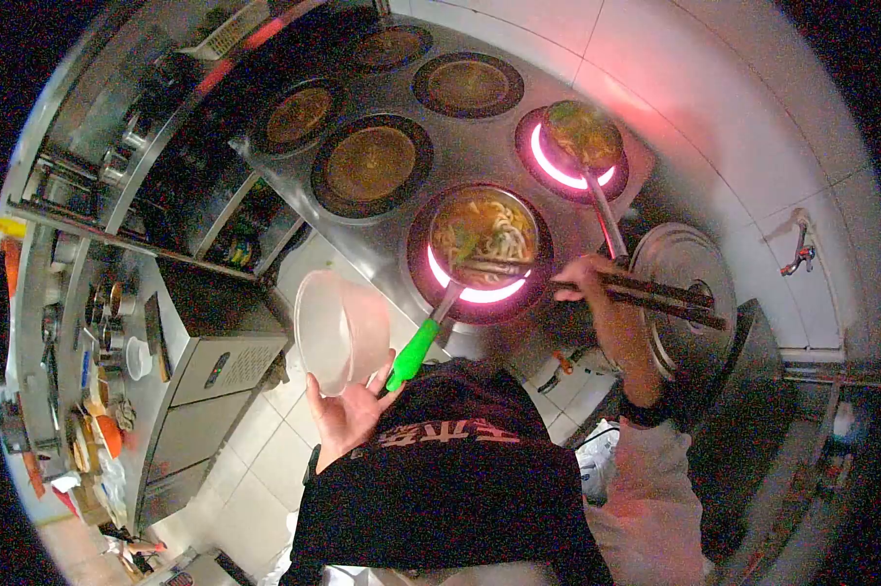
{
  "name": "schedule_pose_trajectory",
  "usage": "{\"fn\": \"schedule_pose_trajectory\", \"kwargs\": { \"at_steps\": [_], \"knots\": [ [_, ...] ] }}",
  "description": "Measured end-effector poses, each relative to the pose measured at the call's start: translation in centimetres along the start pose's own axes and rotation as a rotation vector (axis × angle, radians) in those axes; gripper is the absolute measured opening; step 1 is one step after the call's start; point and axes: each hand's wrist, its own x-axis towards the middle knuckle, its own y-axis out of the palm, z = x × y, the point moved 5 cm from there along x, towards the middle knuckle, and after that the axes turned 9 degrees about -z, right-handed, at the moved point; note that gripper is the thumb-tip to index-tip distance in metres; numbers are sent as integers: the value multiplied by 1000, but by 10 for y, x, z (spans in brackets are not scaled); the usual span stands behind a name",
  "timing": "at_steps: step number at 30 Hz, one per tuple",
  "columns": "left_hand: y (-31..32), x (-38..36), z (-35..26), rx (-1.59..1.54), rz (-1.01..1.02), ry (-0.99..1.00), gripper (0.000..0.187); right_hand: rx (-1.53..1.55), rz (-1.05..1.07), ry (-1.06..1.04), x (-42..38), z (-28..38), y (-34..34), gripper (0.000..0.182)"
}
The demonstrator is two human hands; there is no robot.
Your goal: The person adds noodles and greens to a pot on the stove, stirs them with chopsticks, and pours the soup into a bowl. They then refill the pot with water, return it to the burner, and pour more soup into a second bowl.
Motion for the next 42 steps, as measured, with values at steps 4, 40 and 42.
{"fn": "schedule_pose_trajectory", "kwargs": {
  "at_steps": [4, 40, 42],
  "knots": [
    [0, 0, -2, -34, 10, -27, 77, 27, 121, -114, 12, -25, 38, 19],
    [-6, 3, -1, -34, -11, 55, 69, 161, -179, -207, 58, -35, -14, 28],
    [-5, 3, -1, -43, -16, 60, 69, 171, -154, -141, 51, -36, -25, 28]
  ]
}}
